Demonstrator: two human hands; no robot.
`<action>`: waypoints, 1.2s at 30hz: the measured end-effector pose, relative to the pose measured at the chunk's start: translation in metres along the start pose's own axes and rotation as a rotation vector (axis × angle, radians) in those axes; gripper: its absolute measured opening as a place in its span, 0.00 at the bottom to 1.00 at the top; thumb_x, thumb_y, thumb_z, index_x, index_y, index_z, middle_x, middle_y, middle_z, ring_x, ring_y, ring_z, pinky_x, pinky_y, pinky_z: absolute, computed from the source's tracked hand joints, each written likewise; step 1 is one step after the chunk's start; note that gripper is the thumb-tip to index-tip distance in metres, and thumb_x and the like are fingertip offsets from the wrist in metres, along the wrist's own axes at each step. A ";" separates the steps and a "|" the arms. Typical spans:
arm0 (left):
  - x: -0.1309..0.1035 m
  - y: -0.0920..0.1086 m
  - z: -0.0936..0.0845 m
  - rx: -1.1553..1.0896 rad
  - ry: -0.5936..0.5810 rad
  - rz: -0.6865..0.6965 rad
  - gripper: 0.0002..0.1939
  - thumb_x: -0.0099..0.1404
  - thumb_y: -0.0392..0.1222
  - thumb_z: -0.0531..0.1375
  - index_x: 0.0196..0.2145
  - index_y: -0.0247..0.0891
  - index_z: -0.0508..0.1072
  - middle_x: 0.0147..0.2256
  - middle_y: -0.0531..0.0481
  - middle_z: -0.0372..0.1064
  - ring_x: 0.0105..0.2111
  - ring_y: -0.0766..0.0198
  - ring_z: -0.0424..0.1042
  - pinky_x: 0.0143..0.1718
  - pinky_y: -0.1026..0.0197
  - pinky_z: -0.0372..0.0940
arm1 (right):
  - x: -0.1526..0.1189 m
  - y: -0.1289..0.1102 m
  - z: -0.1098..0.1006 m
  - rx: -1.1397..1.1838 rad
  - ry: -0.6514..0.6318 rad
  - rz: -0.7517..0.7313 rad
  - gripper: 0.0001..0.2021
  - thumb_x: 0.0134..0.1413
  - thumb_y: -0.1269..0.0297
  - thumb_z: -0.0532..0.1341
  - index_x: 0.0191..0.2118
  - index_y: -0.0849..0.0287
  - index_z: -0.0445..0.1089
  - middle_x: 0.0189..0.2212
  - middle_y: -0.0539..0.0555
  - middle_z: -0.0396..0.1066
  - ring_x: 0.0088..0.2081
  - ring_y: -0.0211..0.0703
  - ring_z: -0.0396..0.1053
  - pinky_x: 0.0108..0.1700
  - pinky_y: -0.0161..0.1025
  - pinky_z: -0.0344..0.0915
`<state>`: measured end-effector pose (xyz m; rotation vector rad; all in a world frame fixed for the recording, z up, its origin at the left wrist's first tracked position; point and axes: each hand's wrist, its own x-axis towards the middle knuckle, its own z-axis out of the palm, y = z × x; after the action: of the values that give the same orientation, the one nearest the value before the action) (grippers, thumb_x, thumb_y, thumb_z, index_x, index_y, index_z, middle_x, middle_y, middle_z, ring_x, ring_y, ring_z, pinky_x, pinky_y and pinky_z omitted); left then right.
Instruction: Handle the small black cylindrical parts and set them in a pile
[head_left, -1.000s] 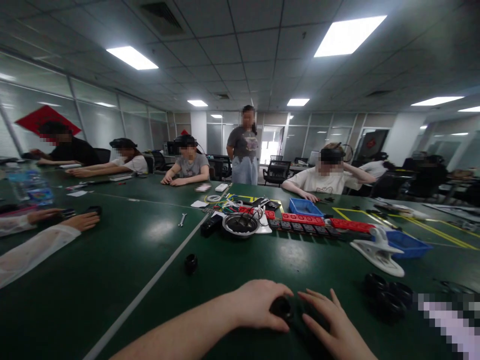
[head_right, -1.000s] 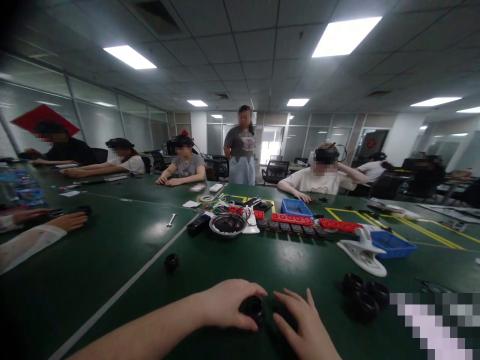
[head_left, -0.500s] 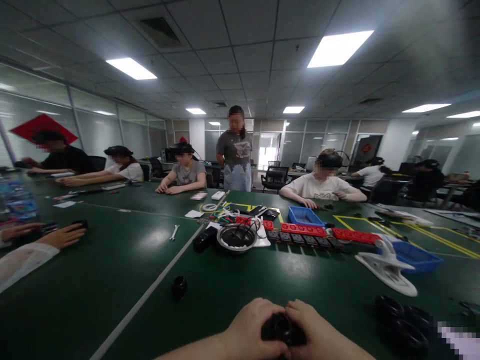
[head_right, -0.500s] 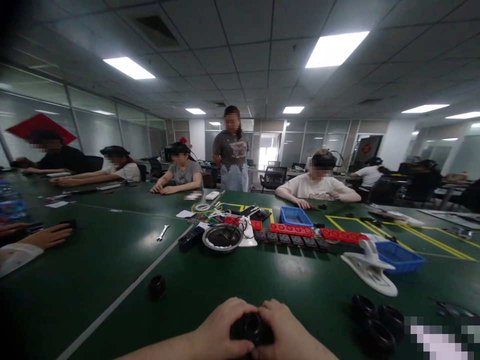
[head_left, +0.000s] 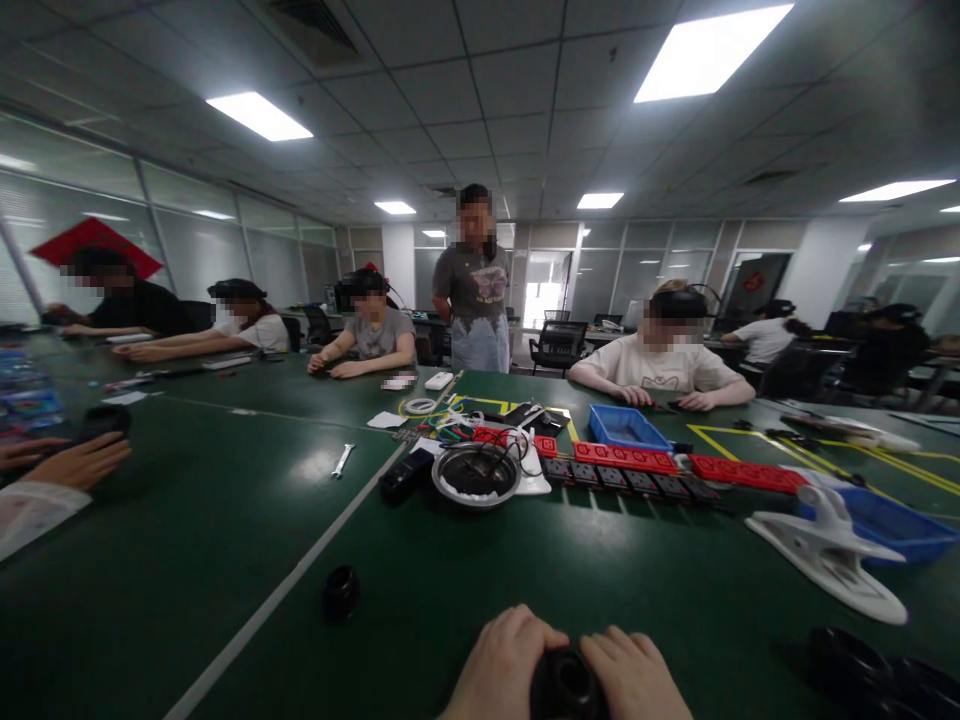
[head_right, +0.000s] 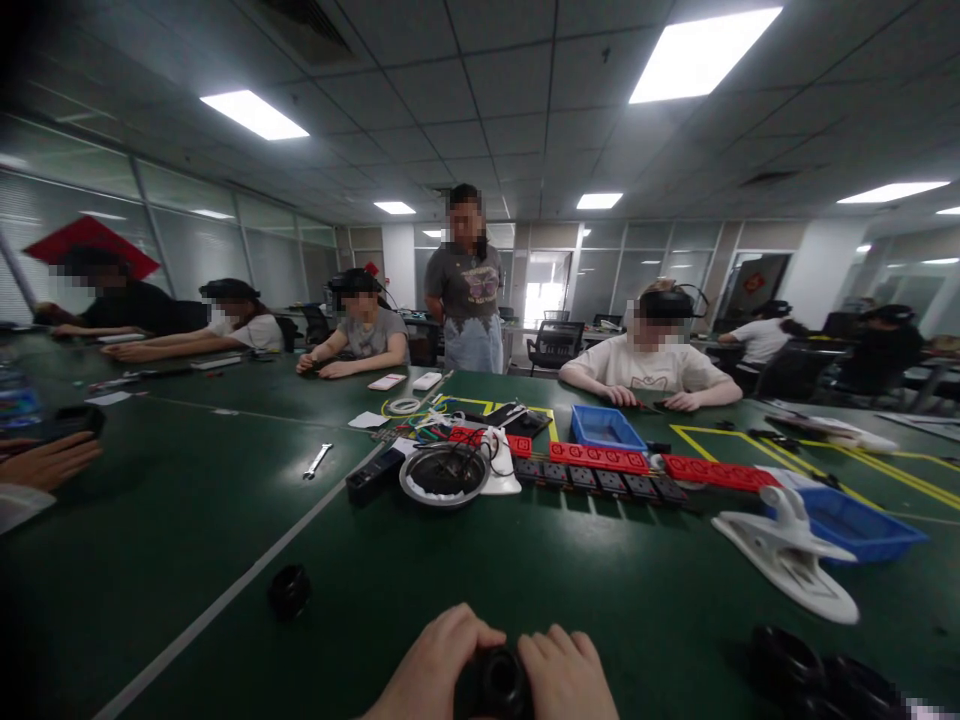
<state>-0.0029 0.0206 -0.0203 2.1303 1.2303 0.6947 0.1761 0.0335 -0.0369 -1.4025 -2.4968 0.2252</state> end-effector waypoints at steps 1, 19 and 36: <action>0.000 0.001 -0.002 -0.019 -0.003 0.008 0.26 0.44 0.49 0.68 0.41 0.38 0.68 0.36 0.47 0.63 0.37 0.57 0.64 0.41 0.56 0.59 | 0.000 -0.001 -0.002 0.013 -0.009 -0.019 0.10 0.44 0.59 0.60 0.34 0.58 0.68 0.34 0.58 0.71 0.38 0.56 0.66 0.41 0.50 0.57; -0.009 0.008 -0.014 -0.042 -0.007 0.036 0.28 0.39 0.47 0.71 0.39 0.41 0.70 0.34 0.54 0.63 0.35 0.60 0.63 0.37 0.62 0.57 | -0.003 -0.022 -0.027 0.214 -0.134 0.130 0.17 0.31 0.55 0.66 0.26 0.60 0.62 0.28 0.53 0.65 0.31 0.46 0.62 0.33 0.39 0.56; -0.010 0.009 -0.014 -0.146 -0.003 0.206 0.26 0.45 0.36 0.68 0.43 0.43 0.68 0.39 0.53 0.63 0.40 0.62 0.61 0.42 0.63 0.57 | -0.002 -0.013 -0.051 0.448 -0.306 -0.014 0.17 0.34 0.70 0.65 0.37 0.59 0.67 0.37 0.52 0.65 0.42 0.47 0.61 0.44 0.41 0.56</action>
<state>-0.0116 0.0116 -0.0060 2.1523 0.9362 0.8420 0.1826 0.0252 0.0147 -1.2335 -2.4623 0.9943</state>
